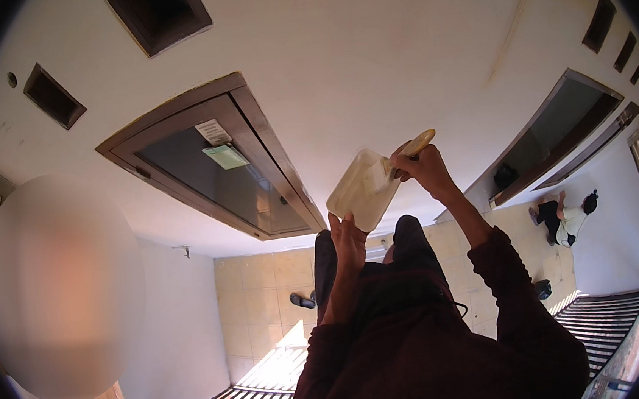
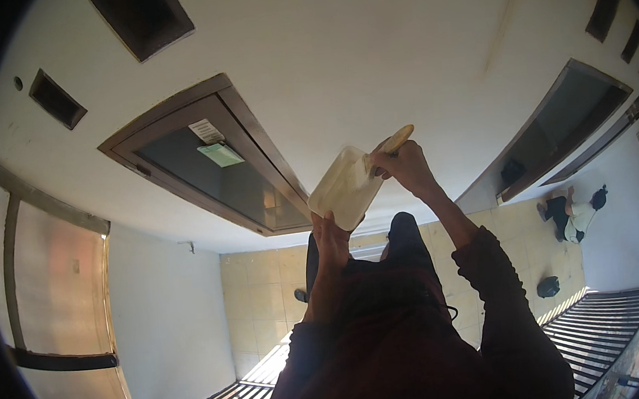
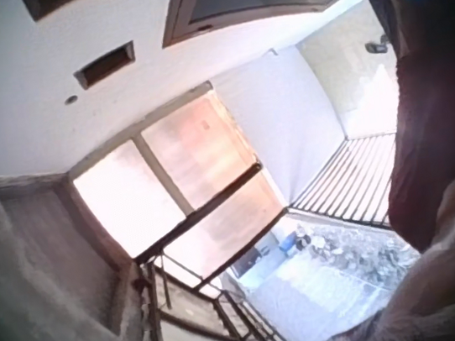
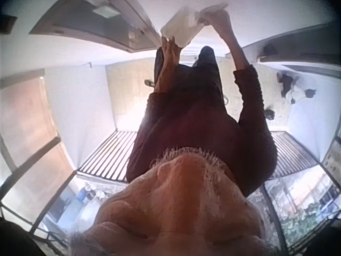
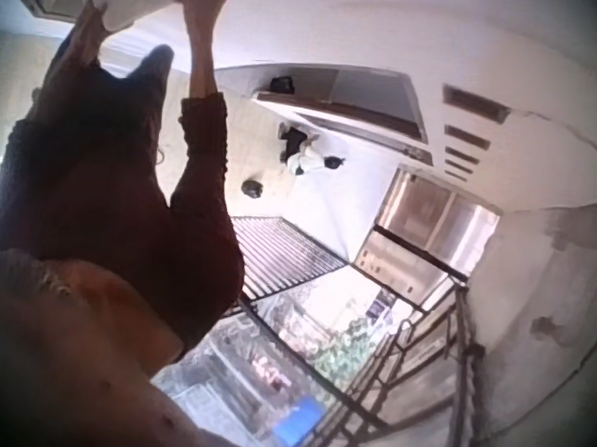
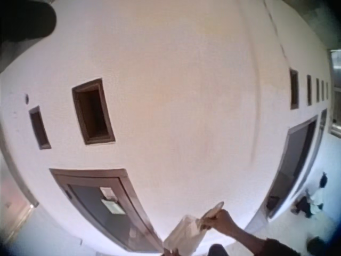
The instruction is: The person paints a white ceiling using a paintbrush and a small container of paint. They repeatedly dip the brush into the container and apply paint to the ceiling surface in a stairwell area.
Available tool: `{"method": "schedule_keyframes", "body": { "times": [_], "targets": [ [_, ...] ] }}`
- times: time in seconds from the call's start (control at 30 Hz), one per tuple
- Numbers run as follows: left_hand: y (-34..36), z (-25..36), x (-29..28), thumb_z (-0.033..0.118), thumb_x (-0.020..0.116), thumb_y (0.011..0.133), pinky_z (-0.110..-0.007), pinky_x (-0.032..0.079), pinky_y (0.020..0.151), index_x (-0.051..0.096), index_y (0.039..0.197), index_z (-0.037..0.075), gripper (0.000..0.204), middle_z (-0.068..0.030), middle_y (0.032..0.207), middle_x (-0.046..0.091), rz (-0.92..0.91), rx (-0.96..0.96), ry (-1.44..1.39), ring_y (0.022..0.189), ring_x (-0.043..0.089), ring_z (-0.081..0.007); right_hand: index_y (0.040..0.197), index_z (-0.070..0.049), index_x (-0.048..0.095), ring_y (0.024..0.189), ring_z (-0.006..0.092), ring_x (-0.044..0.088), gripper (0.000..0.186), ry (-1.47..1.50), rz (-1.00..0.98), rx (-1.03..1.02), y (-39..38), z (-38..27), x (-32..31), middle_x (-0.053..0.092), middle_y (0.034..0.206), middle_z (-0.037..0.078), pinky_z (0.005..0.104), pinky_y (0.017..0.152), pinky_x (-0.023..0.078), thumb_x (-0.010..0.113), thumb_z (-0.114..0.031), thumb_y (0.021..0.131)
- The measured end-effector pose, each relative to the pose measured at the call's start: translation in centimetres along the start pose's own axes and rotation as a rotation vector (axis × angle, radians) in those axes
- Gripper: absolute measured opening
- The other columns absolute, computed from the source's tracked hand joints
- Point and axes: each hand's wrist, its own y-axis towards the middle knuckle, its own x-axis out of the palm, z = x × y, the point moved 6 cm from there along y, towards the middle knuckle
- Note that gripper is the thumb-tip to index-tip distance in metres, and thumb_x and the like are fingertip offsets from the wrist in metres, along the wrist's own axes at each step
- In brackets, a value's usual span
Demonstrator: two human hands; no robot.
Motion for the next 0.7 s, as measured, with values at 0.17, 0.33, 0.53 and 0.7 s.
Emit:
{"method": "schedule_keyframes", "body": {
  "times": [0.17, 0.33, 0.53, 0.7],
  "targets": [
    [-0.6, 1.2, -1.1, 0.033, 0.056, 0.105, -0.055, 0.06, 0.097, 0.023, 0.158, 0.013, 0.065, -0.0195, 0.153, 0.044, 0.0, 0.035, 0.115, 0.133, 0.056, -0.0389, 0.112, -0.003, 0.067, 0.084, 0.0227, 0.074, 0.032, 0.545, 0.109, 0.111, -1.2, 1.7, -3.4, 0.071, 0.098, 0.011, 0.0381, 0.076, 0.064, 0.075, -0.025, 0.091],
    [-1.9, 1.9, -2.0, 0.024, 0.055, 0.105, -0.054, 0.06, 0.097, 0.028, 0.157, 0.014, 0.06, -0.0167, 0.15, 0.047, 0.011, 0.042, 0.081, 0.132, 0.058, -0.0363, 0.118, -0.001, 0.067, 0.088, 0.0208, 0.075, 0.032, 0.47, 0.301, -0.34, 0.0, -8.9, -9.5, 0.072, 0.101, 0.012, 0.0371, 0.079, 0.063, 0.072, -0.022, 0.095],
    [-3.4, -0.5, -6.0, 0.019, 0.054, 0.105, -0.052, 0.061, 0.096, 0.03, 0.156, 0.014, 0.057, -0.0156, 0.148, 0.05, 0.044, -0.011, 0.065, 0.131, 0.059, -0.0356, 0.116, -0.002, 0.071, 0.082, 0.0126, 0.07, 0.022, -0.162, 0.502, -0.82, 1.4, -22.9, -14.4, 0.074, 0.098, 0.005, 0.0271, 0.073, 0.059, 0.07, -0.016, 0.099],
    [-4.5, -1.5, -7.3, 0.038, 0.061, 0.101, -0.05, 0.063, 0.088, 0.03, 0.154, 0.014, 0.065, -0.0162, 0.146, 0.049, 0.023, -0.042, 0.196, 0.124, 0.062, -0.0364, 0.112, -0.007, 0.073, 0.077, 0.0103, 0.068, 0.022, -0.403, 0.5, -0.842, 4.5, -27.3, -16.8, 0.074, 0.092, 0.004, 0.0265, 0.071, 0.058, 0.072, -0.021, 0.096]
  ]
}}
